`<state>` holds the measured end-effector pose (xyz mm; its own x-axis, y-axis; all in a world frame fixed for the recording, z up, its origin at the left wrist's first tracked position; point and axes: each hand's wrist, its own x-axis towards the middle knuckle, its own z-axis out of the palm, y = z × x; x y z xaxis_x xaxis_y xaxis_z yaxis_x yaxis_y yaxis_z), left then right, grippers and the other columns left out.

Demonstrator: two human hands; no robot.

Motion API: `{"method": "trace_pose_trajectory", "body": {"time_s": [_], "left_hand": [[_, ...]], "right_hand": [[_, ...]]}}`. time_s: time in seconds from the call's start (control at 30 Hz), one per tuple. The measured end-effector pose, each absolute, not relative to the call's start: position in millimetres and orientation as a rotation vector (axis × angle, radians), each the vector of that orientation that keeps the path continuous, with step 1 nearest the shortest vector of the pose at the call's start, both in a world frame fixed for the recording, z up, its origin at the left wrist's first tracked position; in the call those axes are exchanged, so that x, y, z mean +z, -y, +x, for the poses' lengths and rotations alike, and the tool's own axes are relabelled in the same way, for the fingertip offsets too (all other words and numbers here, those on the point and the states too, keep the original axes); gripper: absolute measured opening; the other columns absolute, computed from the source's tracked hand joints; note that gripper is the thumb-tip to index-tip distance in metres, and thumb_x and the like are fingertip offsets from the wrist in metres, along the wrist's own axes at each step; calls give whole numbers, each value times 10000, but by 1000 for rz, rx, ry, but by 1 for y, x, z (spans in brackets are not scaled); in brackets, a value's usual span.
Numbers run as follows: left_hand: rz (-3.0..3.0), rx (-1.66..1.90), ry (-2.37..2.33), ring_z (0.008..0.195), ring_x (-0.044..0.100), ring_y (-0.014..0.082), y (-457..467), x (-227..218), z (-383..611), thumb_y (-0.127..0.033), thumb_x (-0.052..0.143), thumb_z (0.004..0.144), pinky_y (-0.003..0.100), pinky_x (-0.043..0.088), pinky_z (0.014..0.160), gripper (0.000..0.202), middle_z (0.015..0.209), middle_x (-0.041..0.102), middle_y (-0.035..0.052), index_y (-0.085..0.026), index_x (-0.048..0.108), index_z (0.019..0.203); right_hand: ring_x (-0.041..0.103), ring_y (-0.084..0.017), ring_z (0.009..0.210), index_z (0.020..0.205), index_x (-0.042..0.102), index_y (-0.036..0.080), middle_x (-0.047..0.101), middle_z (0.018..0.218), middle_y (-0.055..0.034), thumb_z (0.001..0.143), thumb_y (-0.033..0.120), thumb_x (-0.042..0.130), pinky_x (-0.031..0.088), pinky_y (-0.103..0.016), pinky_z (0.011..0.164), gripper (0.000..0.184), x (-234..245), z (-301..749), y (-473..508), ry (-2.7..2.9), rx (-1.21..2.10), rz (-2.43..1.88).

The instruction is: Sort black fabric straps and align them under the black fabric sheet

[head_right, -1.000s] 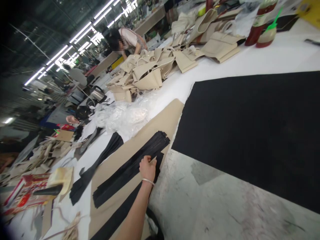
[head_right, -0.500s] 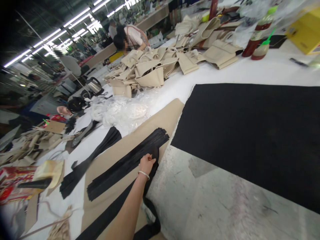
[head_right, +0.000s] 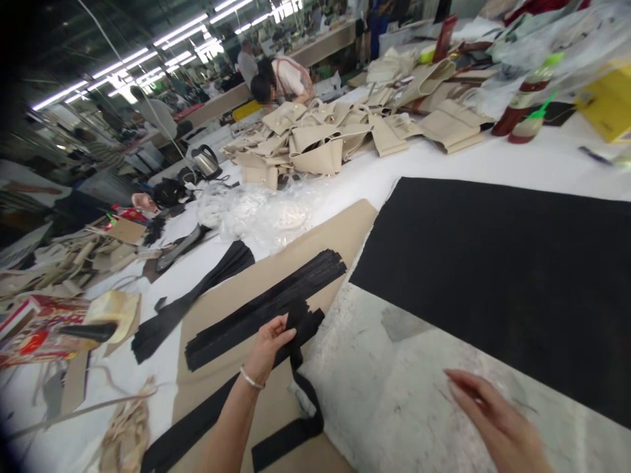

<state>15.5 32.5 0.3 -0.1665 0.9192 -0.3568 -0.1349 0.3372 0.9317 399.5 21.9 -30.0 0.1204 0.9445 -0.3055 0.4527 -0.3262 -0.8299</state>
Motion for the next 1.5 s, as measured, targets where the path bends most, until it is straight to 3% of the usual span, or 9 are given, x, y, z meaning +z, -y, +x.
{"method": "trace_pose_trajectory", "body": {"time_s": [0.1, 0.27, 0.43, 0.57, 0.67, 0.87, 1.13, 1.37, 1.5], "left_hand": [[719, 1093, -1333, 692, 533, 129, -14, 18, 26, -372, 790, 664, 230, 415, 656, 337, 772, 613, 28, -131, 601, 805], [758, 1023, -1248, 639, 484, 113, 14, 49, 45, -349, 807, 653, 218, 381, 612, 311, 684, 551, -2, -140, 588, 723], [874, 1015, -1217, 651, 486, 121, 38, 80, 48, -365, 800, 666, 224, 374, 628, 293, 668, 553, -1, -147, 607, 695], [742, 1018, -1043, 696, 541, 134, 54, 96, 42, -397, 819, 651, 223, 401, 660, 362, 784, 636, 36, -142, 628, 824], [644, 989, -918, 676, 540, 126, 65, 101, 40, -391, 868, 580, 214, 400, 648, 445, 794, 648, 52, -125, 639, 853], [669, 901, -824, 607, 445, 86, 91, 98, 27, -361, 874, 567, 183, 323, 560, 377, 674, 556, -1, -120, 677, 780], [661, 746, -841, 549, 566, 154, 137, 83, 0, -377, 851, 560, 249, 455, 556, 441, 645, 625, 45, -117, 674, 868], [658, 767, -988, 516, 589, 151, 160, 61, -25, -342, 811, 604, 204, 391, 501, 388, 634, 673, 81, -118, 587, 829], [590, 790, -1043, 533, 595, 159, 169, 48, -43, -410, 812, 602, 237, 442, 534, 418, 672, 674, 73, -139, 545, 773]], "right_hand": [[564, -289, 1045, 1097, 606, 280, 612, 1107, -70, 787, 662, 551, 459, -436, 900, 495, -3, 341, -28, 1496, 1457, -1610], [545, -228, 1001, 1159, 567, 199, 599, 1056, -68, 825, 622, 546, 441, -338, 859, 539, 55, 257, -38, 1620, 1603, -1346], [530, -174, 770, 860, 607, 140, 578, 806, -45, 811, 559, 600, 436, -275, 681, 422, 82, 228, -28, 1654, 1725, -1155], [420, -111, 604, 718, 530, 133, 452, 638, 0, 793, 549, 628, 365, -229, 559, 434, 99, 219, -14, 1581, 1806, -1072], [443, -117, 653, 750, 547, 132, 487, 687, -8, 799, 495, 648, 393, -229, 598, 380, 118, 215, -9, 1597, 1804, -1012], [495, -134, 711, 830, 605, 134, 562, 781, -28, 817, 477, 642, 422, -242, 652, 345, 165, 222, -14, 1684, 1653, -1010], [527, -129, 665, 821, 566, 139, 549, 757, -33, 824, 493, 652, 484, -247, 620, 365, 186, 245, -33, 1643, 1421, -1118], [549, -133, 657, 834, 613, 152, 571, 817, -49, 688, 481, 777, 505, -243, 600, 395, 193, 278, -43, 1508, 1213, -1246], [569, -148, 659, 821, 618, 183, 593, 835, -59, 510, 474, 873, 502, -256, 581, 496, 187, 316, -44, 1223, 1134, -1373]]}}
